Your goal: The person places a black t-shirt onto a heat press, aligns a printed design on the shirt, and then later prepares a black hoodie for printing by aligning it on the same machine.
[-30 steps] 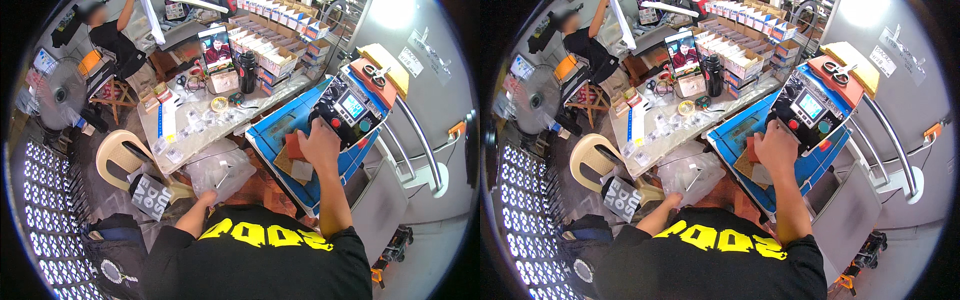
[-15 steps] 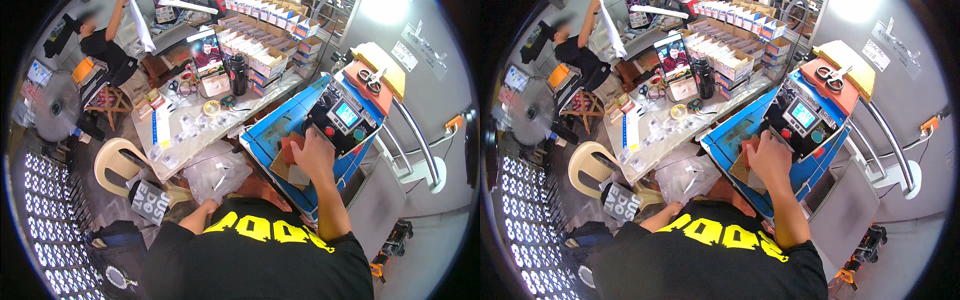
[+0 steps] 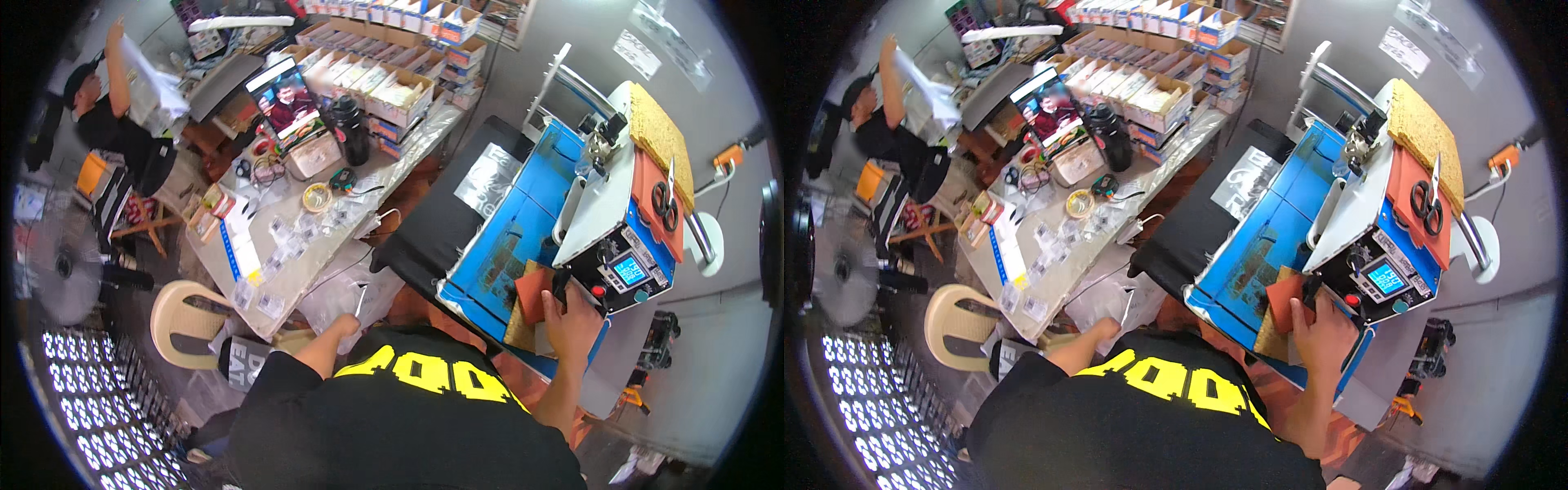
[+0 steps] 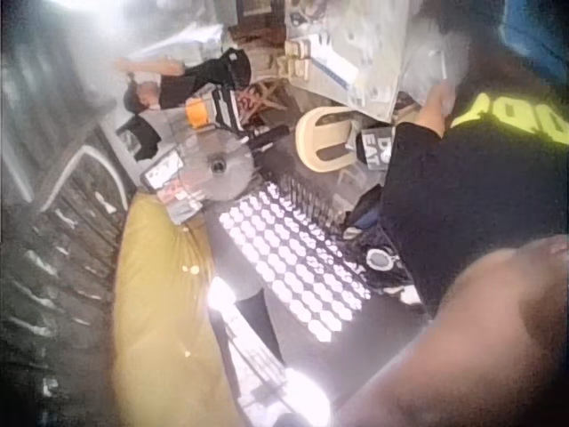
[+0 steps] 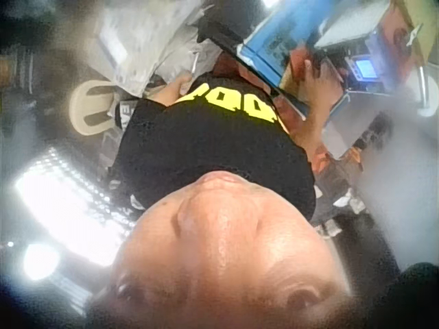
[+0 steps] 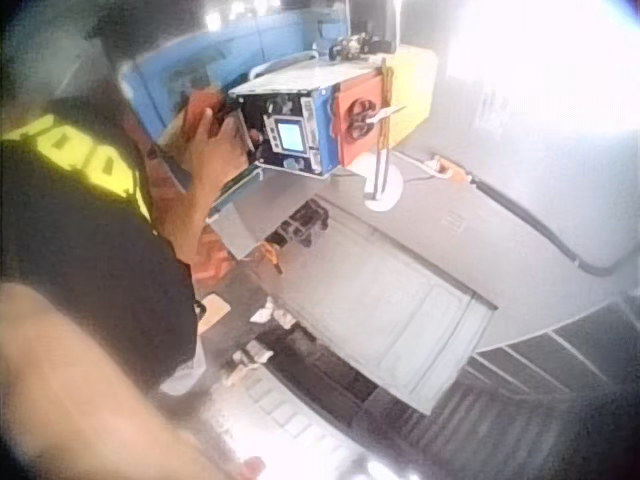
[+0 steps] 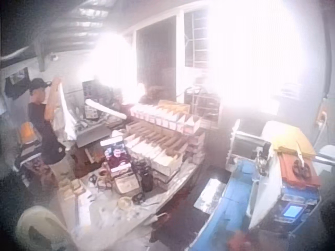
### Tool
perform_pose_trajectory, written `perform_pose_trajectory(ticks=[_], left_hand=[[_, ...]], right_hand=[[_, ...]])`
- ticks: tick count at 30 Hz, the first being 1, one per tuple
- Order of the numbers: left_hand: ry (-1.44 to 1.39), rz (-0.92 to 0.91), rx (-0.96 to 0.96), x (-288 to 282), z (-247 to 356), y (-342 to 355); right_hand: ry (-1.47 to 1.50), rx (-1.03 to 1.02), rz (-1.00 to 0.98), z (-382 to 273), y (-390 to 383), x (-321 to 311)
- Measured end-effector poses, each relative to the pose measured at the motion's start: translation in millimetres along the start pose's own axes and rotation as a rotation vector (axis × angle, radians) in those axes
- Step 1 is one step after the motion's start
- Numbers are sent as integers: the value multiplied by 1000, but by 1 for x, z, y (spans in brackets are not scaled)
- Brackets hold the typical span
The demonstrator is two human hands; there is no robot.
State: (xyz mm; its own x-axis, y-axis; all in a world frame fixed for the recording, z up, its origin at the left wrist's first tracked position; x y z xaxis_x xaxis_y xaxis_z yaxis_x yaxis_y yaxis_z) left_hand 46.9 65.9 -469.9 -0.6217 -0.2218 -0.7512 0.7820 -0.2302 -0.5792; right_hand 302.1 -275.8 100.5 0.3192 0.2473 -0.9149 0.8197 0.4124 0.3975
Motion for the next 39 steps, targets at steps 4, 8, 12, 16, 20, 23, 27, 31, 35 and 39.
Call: perform_pose_trajectory(ticks=[4,8,12,16,20,23,27,31,35,39], left_hand=[[-175,107,-219,-77,-56,18],[-389,220,-291,-143,-53,48],[-169,203,-60,-138,-40,66],[238,-16,282,-100,17,69],[86,-246,323,-69,21,45],[-245,-146,-130,-64,-30,30],[182,-107,187,-51,-39,6],[225,-136,140,-52,-48,9],[195,-142,170,-38,-44,21],[217,-13,340,-43,-26,39]], right_hand=[[-39,182,-42,41,-19,-16],[-42,251,114,78,-49,-32],[-61,395,209,113,-75,-30],[-195,452,297,149,-107,-37],[-191,487,348,179,-120,-41],[-163,533,424,194,-129,-48],[-214,577,413,223,-139,-44],[-228,607,452,243,-156,-53],[-275,731,499,266,-164,-47],[-274,787,515,284,-174,-42]])
Point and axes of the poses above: each hand's wrist, its own y-axis towards the middle knuckle, its own x-axis out of the palm, z = x × y, the point moved 10 cm from there along y, towards the middle knuckle, and after that the axes turned 1 degree about x, right-handed, at the moved point
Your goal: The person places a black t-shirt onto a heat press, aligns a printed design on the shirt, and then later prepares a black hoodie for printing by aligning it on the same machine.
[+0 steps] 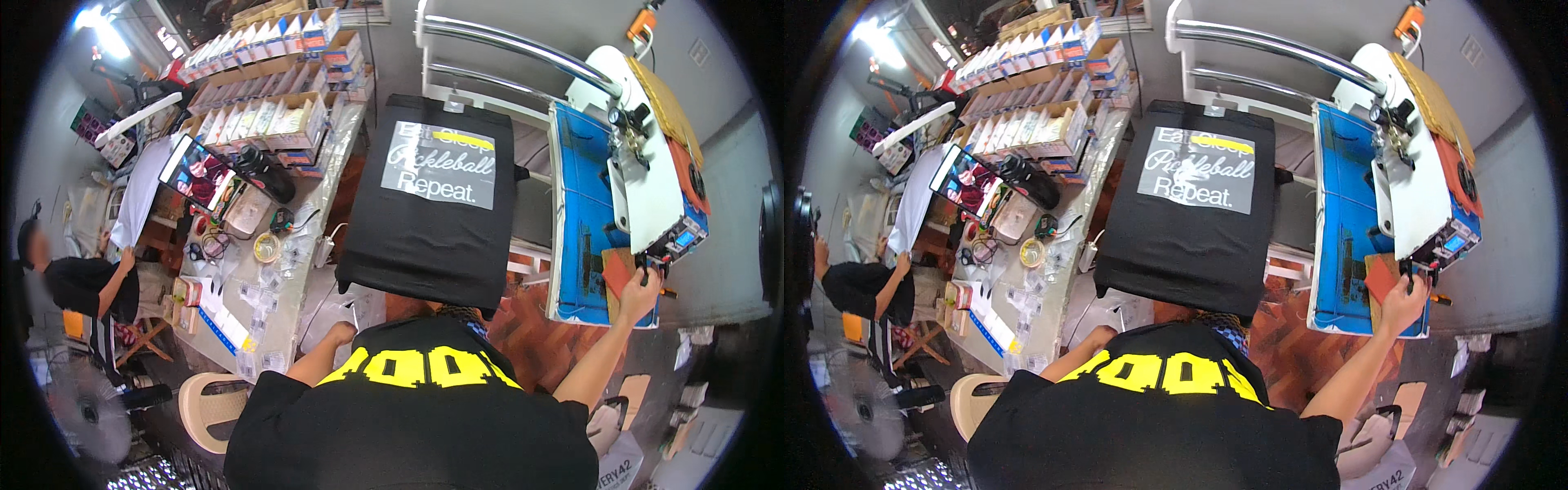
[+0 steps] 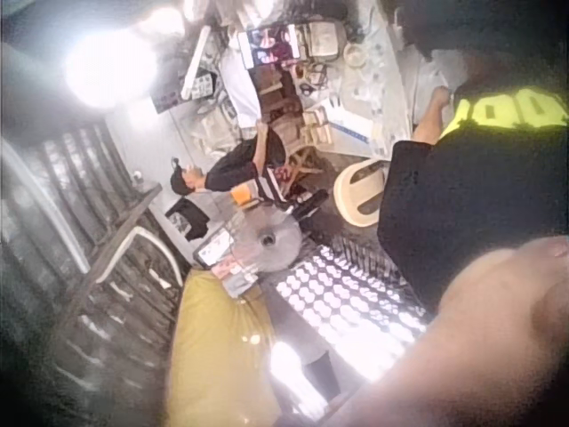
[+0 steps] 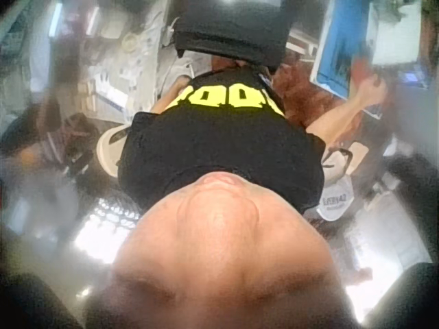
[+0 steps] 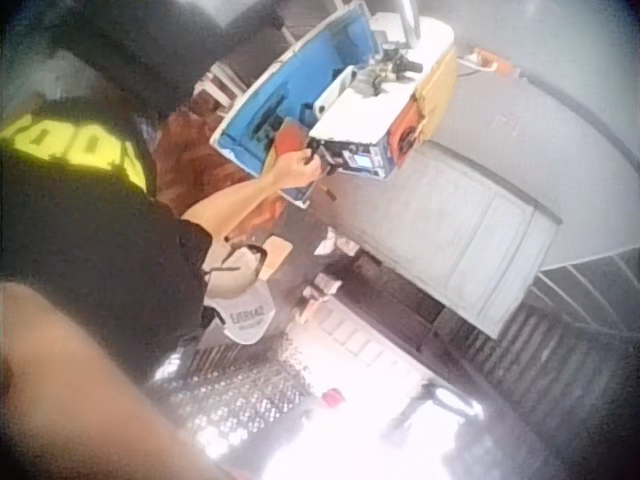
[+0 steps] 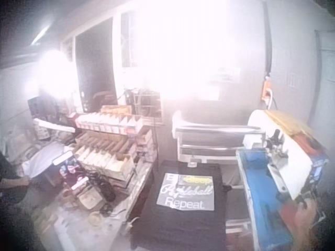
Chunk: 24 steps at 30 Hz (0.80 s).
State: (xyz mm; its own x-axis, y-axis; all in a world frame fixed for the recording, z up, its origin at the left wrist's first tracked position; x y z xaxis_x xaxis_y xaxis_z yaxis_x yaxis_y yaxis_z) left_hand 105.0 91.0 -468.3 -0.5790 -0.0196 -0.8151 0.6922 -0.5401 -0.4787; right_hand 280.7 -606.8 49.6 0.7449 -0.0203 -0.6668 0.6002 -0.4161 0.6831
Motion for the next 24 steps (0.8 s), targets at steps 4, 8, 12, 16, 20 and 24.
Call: perform_pose_trajectory(ticks=[4,8,12,16,20,24], left_hand=[[-972,43,-675,-24,-22,5],[-1668,239,-836,-61,-24,-2],[-2186,567,-627,-129,-28,1],[-2475,860,-440,-174,-47,0],[-2408,878,-368,-185,-52,-6],[-2109,939,-464,-148,-85,-33]], right_hand=[[-24,43,30,11,6,-4],[-33,67,34,26,6,3],[-52,98,46,43,12,9],[-97,91,30,45,15,16],[-174,79,47,44,20,11],[-125,-71,92,-8,14,-5]])
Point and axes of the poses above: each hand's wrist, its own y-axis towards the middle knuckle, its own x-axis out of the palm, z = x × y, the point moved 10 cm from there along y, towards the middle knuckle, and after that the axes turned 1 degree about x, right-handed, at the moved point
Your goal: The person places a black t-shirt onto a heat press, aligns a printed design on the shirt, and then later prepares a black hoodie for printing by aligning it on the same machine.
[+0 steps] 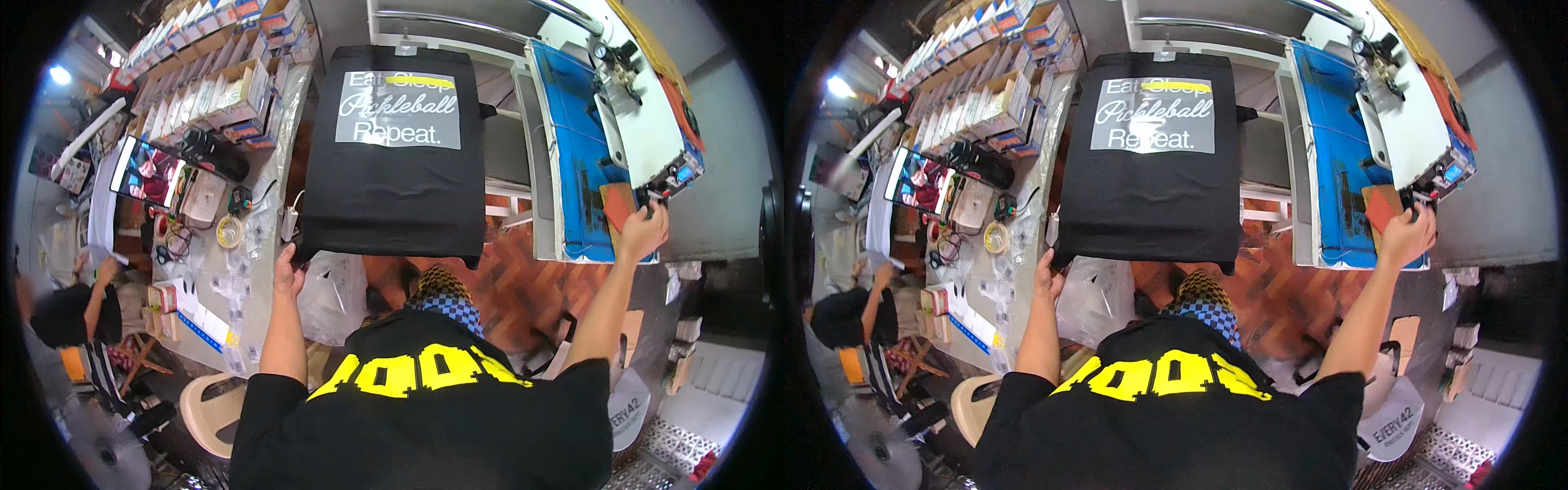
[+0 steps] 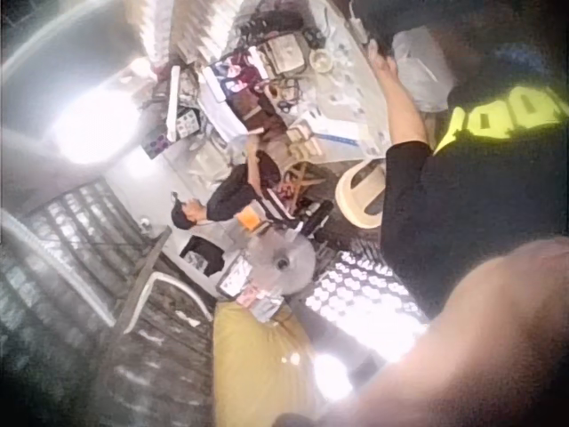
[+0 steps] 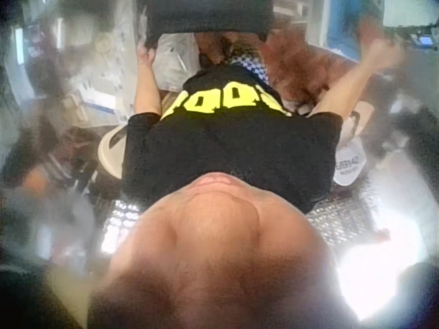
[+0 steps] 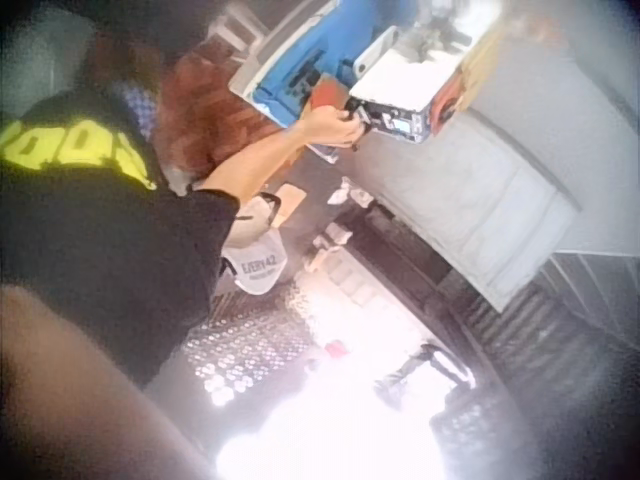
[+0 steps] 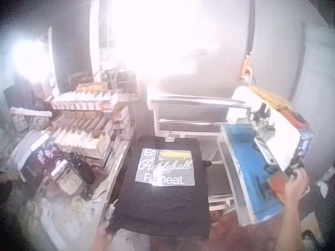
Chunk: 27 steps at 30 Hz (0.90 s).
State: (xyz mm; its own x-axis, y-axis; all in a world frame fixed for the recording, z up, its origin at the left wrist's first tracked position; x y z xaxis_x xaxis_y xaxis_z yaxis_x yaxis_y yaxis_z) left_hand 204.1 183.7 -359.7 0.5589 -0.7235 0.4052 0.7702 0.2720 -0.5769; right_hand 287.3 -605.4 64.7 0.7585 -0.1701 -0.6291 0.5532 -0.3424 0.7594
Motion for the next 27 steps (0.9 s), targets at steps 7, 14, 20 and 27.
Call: perform_pose_trajectory(ticks=[7,14,20,27], left_hand=[[117,-37,93,-10,44,-25],[738,157,283,32,103,-66],[883,223,406,75,133,-139],[-431,-454,534,164,107,-233]], right_hand=[[632,118,-981,-169,-245,52],[819,624,-1534,-156,-354,139],[984,346,-1449,-168,-302,137],[2497,315,-1325,-277,-93,58]])
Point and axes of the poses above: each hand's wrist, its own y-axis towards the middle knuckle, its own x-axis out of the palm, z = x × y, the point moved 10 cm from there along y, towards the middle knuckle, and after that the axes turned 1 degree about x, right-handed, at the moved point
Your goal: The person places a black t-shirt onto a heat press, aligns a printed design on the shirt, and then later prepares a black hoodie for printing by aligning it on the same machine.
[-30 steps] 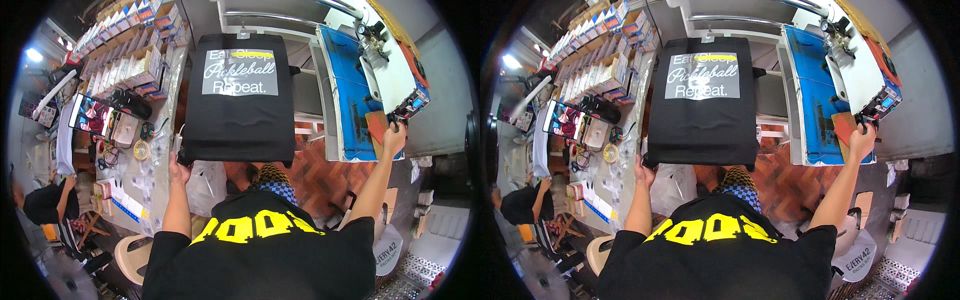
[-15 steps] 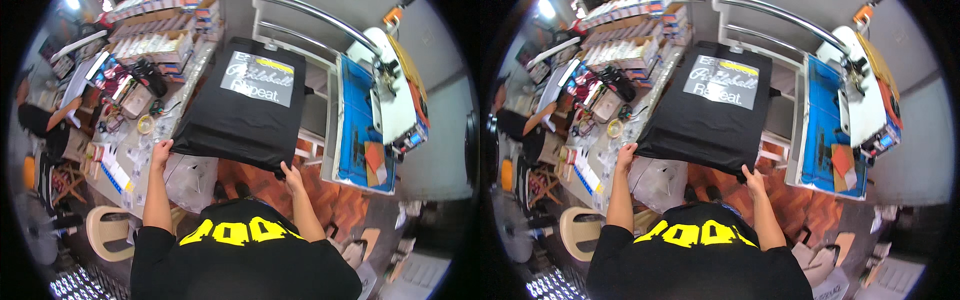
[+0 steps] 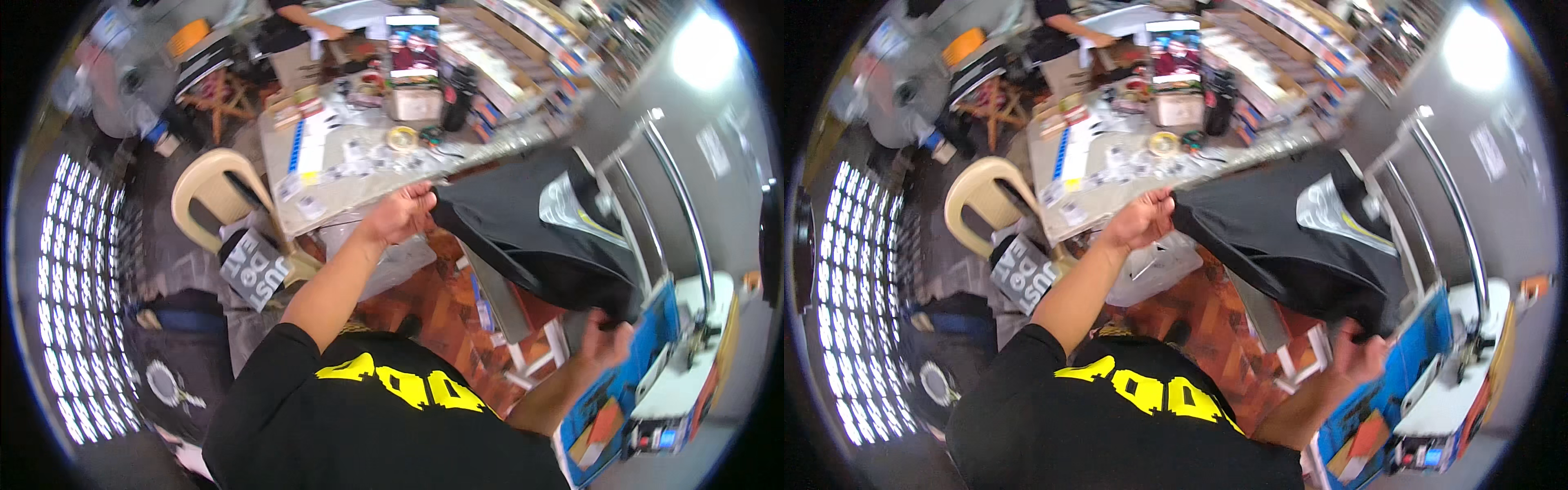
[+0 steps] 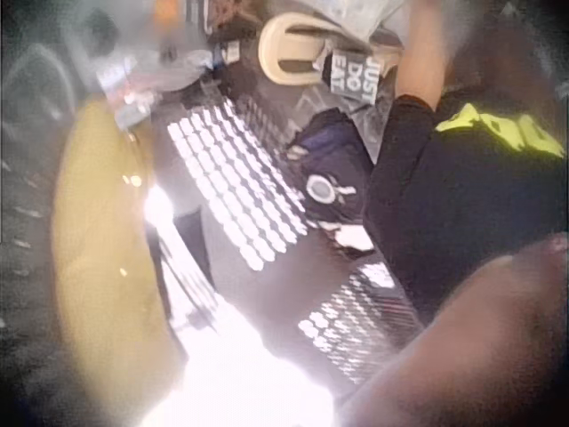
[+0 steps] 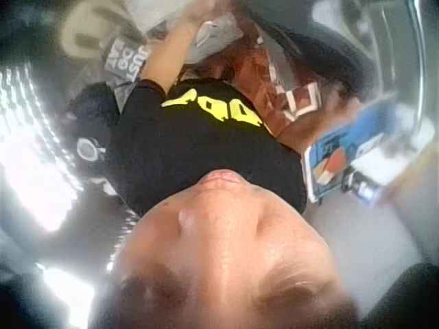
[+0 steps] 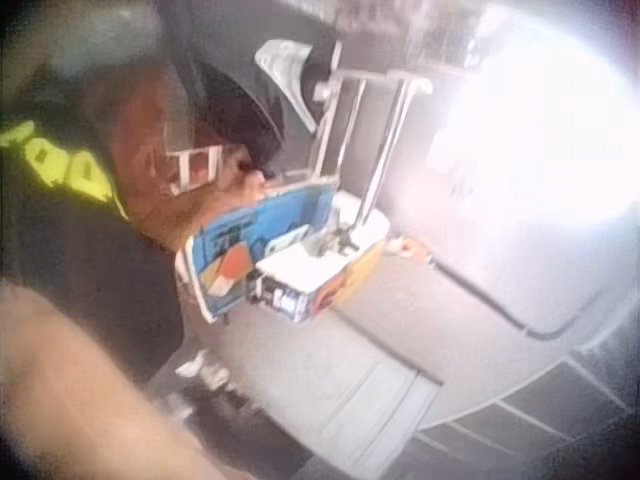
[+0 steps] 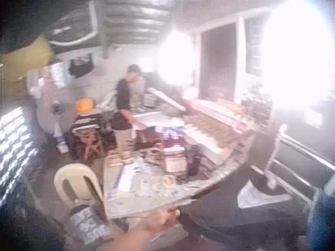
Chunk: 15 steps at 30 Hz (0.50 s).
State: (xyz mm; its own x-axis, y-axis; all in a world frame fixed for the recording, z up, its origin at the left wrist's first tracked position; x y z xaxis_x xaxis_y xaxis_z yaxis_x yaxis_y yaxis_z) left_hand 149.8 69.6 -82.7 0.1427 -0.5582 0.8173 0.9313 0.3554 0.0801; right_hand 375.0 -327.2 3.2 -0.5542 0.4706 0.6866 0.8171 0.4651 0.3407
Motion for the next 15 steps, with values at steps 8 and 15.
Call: perform_pose_trajectory(ticks=[8,15], left_hand=[[-64,282,440,-18,116,-286],[581,1092,1939,162,291,-782]], right_hand=[[-724,-285,-463,32,129,274],[92,755,-834,292,-53,607]])
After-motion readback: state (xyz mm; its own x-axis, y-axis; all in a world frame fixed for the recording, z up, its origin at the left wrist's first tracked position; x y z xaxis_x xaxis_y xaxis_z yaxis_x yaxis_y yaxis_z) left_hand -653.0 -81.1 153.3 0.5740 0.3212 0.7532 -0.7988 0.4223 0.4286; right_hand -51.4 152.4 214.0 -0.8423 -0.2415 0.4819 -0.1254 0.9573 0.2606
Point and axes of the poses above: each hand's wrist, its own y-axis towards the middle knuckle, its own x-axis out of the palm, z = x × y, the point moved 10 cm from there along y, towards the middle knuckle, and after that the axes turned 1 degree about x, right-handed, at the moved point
